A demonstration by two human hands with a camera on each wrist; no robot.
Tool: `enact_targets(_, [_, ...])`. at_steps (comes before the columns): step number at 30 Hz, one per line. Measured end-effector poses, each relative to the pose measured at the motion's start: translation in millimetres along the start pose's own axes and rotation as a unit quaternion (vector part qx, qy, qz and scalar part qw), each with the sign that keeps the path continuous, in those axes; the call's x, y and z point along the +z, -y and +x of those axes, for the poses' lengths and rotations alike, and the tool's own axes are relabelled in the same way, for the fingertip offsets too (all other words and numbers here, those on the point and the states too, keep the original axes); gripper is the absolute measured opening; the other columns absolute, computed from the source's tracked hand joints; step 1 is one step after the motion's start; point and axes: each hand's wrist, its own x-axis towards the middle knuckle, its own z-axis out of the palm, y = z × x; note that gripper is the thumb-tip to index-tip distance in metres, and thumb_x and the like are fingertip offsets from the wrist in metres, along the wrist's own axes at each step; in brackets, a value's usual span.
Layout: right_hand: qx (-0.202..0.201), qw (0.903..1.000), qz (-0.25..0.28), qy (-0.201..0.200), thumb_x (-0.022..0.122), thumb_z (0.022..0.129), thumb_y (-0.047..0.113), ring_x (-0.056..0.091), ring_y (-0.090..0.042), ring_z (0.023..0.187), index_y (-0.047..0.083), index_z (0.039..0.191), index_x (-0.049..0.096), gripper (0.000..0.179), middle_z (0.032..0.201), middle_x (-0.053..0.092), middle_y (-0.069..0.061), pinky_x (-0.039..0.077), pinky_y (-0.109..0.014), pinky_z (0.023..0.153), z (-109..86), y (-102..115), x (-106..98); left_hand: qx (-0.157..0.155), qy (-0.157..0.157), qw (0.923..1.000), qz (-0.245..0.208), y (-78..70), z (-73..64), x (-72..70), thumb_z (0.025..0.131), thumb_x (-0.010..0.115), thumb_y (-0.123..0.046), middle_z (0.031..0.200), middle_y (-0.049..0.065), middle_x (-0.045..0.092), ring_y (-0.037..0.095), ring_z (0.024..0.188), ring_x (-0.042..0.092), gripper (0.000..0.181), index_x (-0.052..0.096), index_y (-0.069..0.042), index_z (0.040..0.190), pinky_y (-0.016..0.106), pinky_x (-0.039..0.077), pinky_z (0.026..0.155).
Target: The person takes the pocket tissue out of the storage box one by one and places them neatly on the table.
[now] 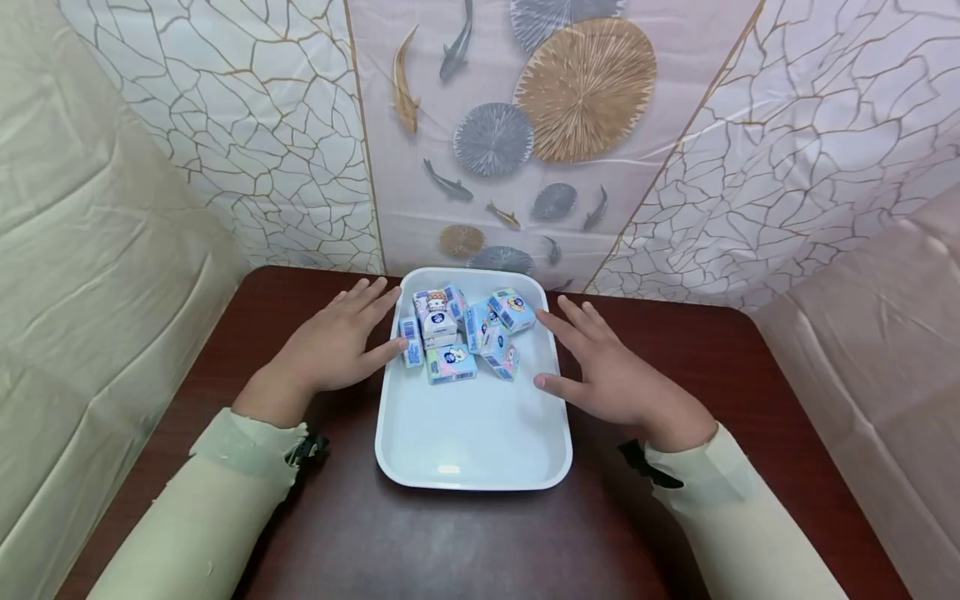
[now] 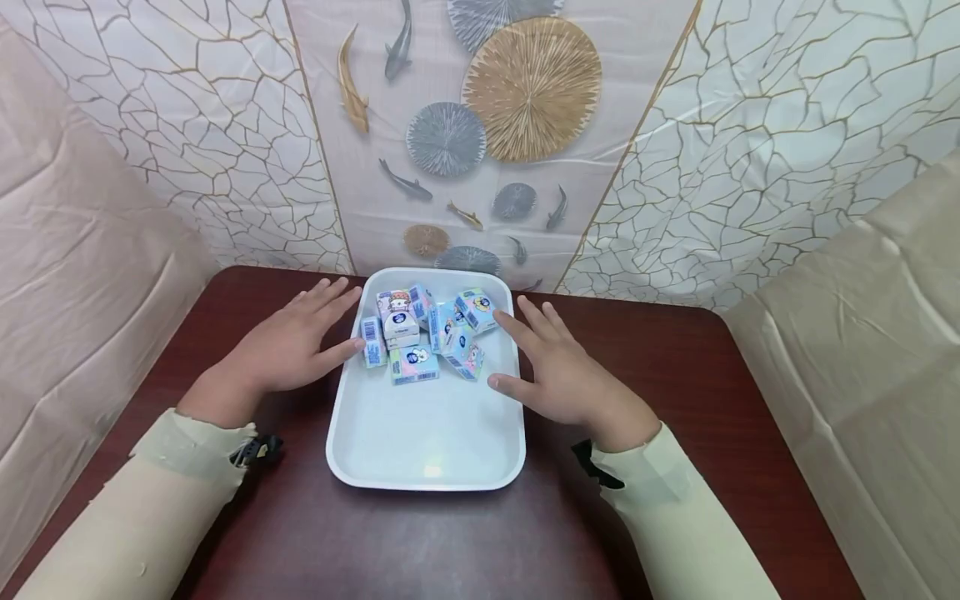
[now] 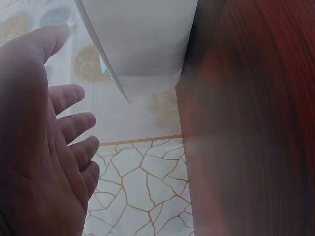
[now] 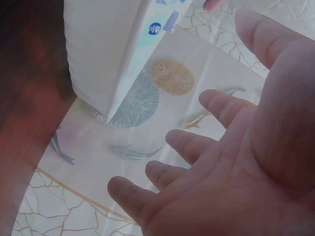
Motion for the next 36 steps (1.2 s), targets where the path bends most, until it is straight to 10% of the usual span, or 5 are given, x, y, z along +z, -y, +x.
enact_targets(36, [-0.047, 0.9987, 0.02, -0.006, 0.068, 0.095, 0.064, 0.0, -0.031, 0.166, 0.044, 0.166, 0.023, 0.086, 0.178, 0.01, 0.002, 0.025, -0.062, 0.128, 14.2, 18.6, -4.7, 0.022, 0.027, 0.9991, -0.024, 2.6, -0.9, 23.1, 0.101, 0.043, -0.075, 0.177, 0.007, 0.019, 0.032, 0.165, 0.014, 0.093, 0.023, -0.014, 0.169, 0.054, 0.018, 0.133])
